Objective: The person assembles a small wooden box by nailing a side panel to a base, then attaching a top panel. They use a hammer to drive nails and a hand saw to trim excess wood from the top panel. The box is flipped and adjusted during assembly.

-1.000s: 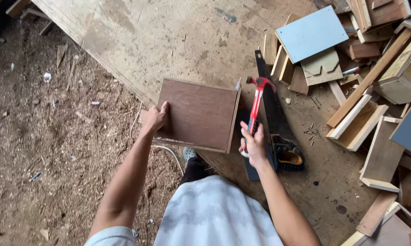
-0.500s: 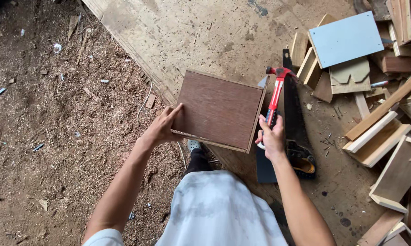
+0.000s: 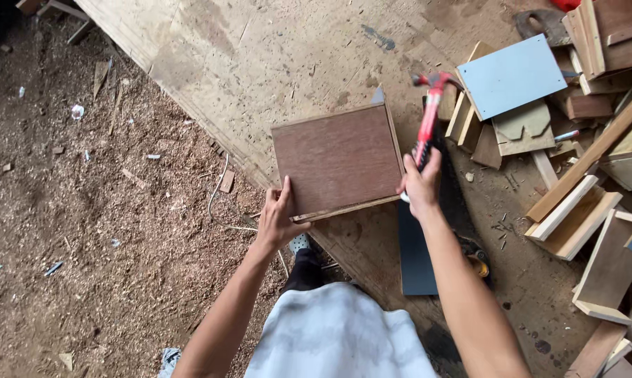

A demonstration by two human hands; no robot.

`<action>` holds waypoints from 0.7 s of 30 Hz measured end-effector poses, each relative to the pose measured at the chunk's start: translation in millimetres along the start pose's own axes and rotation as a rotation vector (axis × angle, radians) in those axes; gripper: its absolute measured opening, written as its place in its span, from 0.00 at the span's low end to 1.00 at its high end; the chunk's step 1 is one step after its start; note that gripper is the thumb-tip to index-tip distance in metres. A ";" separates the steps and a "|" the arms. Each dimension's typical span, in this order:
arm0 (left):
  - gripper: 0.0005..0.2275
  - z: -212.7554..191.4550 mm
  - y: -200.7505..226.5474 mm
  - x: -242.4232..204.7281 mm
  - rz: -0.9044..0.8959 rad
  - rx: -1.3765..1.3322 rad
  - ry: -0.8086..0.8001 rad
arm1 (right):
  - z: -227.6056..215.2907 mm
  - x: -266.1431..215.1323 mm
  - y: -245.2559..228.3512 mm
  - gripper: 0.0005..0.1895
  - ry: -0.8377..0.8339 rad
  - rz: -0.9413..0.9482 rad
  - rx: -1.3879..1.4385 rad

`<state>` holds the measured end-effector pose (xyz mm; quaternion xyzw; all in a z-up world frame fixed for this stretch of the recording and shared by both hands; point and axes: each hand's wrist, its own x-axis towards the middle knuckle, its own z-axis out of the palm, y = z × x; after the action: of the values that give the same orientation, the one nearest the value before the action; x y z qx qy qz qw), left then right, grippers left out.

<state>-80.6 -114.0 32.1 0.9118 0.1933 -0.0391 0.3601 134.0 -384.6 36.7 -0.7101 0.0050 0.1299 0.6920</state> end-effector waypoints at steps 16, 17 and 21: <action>0.58 21.0 5.1 -12.5 -0.111 -0.163 0.111 | 18.8 49.4 -2.0 0.24 -0.023 0.100 -0.257; 0.58 25.2 9.2 -11.6 -0.104 -0.163 0.170 | 25.9 58.5 -5.2 0.24 -0.029 0.102 -0.238; 0.57 49.5 44.0 -16.3 -0.190 -0.244 0.274 | 39.7 60.0 -21.3 0.18 -0.053 0.058 -0.045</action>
<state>-75.5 -181.8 27.2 0.8360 0.3289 0.0751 0.4328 188.9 -334.3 45.8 -0.7212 0.0044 0.1686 0.6719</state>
